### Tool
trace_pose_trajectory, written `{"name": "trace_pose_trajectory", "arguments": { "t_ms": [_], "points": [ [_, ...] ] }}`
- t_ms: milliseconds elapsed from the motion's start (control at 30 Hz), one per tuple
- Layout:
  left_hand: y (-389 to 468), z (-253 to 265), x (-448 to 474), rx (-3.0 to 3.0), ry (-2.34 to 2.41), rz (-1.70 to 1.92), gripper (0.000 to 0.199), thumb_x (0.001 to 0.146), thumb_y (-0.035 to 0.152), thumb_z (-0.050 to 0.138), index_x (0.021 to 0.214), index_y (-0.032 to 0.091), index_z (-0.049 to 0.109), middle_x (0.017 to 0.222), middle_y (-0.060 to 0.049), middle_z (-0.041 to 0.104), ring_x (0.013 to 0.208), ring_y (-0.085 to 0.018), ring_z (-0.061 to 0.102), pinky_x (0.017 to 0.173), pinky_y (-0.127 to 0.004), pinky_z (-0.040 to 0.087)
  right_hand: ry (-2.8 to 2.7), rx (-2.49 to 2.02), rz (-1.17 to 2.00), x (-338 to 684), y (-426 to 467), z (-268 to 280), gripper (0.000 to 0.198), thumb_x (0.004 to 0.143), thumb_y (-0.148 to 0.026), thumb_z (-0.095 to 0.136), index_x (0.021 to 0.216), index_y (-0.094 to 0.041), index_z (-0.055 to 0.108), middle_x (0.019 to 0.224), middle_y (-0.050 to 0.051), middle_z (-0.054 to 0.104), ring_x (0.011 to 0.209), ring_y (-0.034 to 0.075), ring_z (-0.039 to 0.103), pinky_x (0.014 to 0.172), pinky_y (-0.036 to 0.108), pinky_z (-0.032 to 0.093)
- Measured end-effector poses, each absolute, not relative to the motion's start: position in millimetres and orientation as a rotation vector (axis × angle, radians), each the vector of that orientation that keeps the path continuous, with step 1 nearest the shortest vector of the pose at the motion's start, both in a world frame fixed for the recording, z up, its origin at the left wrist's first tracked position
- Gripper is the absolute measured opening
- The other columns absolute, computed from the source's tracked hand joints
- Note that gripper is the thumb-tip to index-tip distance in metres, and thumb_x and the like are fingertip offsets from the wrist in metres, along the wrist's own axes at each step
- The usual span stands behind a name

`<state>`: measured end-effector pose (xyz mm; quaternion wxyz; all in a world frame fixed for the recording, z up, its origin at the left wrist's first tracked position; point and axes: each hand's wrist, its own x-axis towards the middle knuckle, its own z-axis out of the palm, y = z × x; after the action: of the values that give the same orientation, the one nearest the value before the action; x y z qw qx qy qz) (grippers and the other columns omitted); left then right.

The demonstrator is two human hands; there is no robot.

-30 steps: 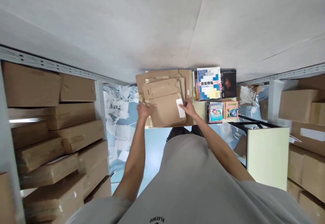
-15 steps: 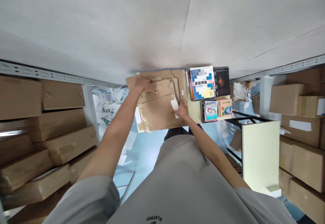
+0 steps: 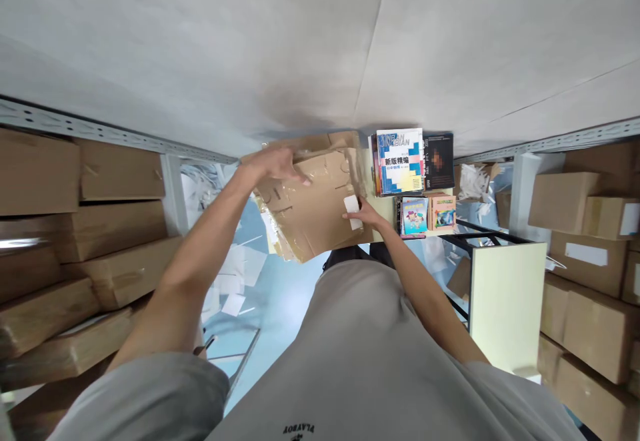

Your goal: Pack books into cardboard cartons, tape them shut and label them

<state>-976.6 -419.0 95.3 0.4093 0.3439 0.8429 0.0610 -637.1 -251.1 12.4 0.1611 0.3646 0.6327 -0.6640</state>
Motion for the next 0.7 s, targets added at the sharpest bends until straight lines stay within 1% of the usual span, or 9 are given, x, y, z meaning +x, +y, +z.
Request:
{"name": "trace_pose_trajectory", "arguments": {
  "t_ms": [67, 133, 200, 300, 400, 500, 600, 633, 700],
  "points": [
    [-427, 131, -951, 0.971, 2.114, 0.142, 0.085, 0.072, 0.064, 0.107, 0.136, 0.016, 0.078, 0.115, -0.013, 0.081, 0.139, -0.053, 0.071, 0.124, -0.062, 0.054, 1.765, 0.987, -1.938, -620, -246, 27, 0.107, 0.060, -0.052, 0.110, 0.152, -0.017, 0.068, 0.149, 0.020, 0.080, 0.131, 0.034, 0.077, 0.118, 0.054, 0.065],
    [-443, 166, -914, 1.048, 2.126, 0.173, 0.090, 0.071, 0.068, 0.106, 0.141, 0.020, 0.075, 0.113, -0.011, 0.080, 0.137, -0.055, 0.072, 0.123, -0.064, 0.056, 1.743, 0.941, -1.993, -600, -245, 45, 0.108, 0.053, -0.057, 0.113, 0.145, -0.018, 0.072, 0.143, 0.018, 0.083, 0.129, 0.036, 0.078, 0.120, 0.058, 0.065],
    [-464, 197, -872, 1.073, 2.149, 0.253, 0.082, 0.072, 0.070, 0.105, 0.136, 0.025, 0.076, 0.113, -0.012, 0.079, 0.135, -0.055, 0.073, 0.121, -0.064, 0.058, 1.734, 0.898, -2.040, -577, -248, 67, 0.095, 0.054, -0.062, 0.113, 0.133, -0.020, 0.079, 0.132, 0.017, 0.086, 0.124, 0.038, 0.080, 0.121, 0.062, 0.064],
    [-493, 243, -816, 1.096, 2.179, 0.474, 0.062, 0.078, 0.072, 0.100, 0.122, 0.033, 0.078, 0.109, -0.011, 0.078, 0.122, -0.048, 0.079, 0.111, -0.060, 0.065, 1.774, 0.853, -2.040, -547, -253, 103, 0.072, 0.062, -0.066, 0.110, 0.115, -0.024, 0.085, 0.118, 0.013, 0.089, 0.117, 0.040, 0.083, 0.123, 0.066, 0.064],
    [-512, 288, -784, 1.134, 2.191, 0.616, 0.047, 0.086, 0.069, 0.095, 0.118, 0.039, 0.079, 0.103, -0.008, 0.080, 0.104, -0.041, 0.083, 0.096, -0.057, 0.070, 1.885, 0.852, -2.040, -525, -251, 141, 0.066, 0.068, -0.063, 0.109, 0.122, -0.033, 0.088, 0.123, 0.010, 0.088, 0.121, 0.041, 0.083, 0.119, 0.060, 0.068],
    [-526, 318, -772, 1.123, 2.245, 0.650, 0.039, 0.088, 0.070, 0.092, 0.116, 0.044, 0.081, 0.103, -0.004, 0.082, 0.096, -0.037, 0.084, 0.088, -0.054, 0.071, 2.022, 0.781, -2.024, -514, -238, 178, 0.081, 0.072, -0.062, 0.107, 0.144, -0.035, 0.083, 0.137, 0.010, 0.085, 0.128, 0.038, 0.083, 0.117, 0.053, 0.069],
    [-531, 328, -770, 1.060, 2.337, 0.658, 0.049, 0.081, 0.079, 0.095, 0.117, 0.049, 0.080, 0.104, 0.001, 0.082, 0.093, -0.037, 0.084, 0.085, -0.054, 0.072, 2.107, 0.610, -1.951, -509, -219, 208, 0.097, 0.075, -0.055, 0.108, 0.162, -0.031, 0.073, 0.146, 0.012, 0.083, 0.136, 0.038, 0.082, 0.126, 0.054, 0.065],
    [-529, 329, -770, 1.043, 2.366, 0.649, 0.055, 0.077, 0.083, 0.096, 0.118, 0.049, 0.079, 0.104, 0.002, 0.082, 0.093, -0.037, 0.084, 0.085, -0.054, 0.072, 2.152, 0.576, -1.913, -509, -213, 216, 0.095, 0.075, -0.053, 0.108, 0.161, -0.029, 0.074, 0.145, 0.012, 0.084, 0.138, 0.039, 0.081, 0.127, 0.054, 0.064],
    [-518, 327, -775, 1.040, 2.393, 0.634, 0.069, 0.071, 0.088, 0.098, 0.121, 0.044, 0.078, 0.106, 0.004, 0.082, 0.093, -0.036, 0.084, 0.090, -0.054, 0.071, 2.284, 0.610, -1.827, -508, -200, 228, 0.082, 0.075, -0.052, 0.109, 0.148, -0.026, 0.082, 0.135, 0.012, 0.088, 0.134, 0.040, 0.083, 0.125, 0.055, 0.066]
  ]
}}
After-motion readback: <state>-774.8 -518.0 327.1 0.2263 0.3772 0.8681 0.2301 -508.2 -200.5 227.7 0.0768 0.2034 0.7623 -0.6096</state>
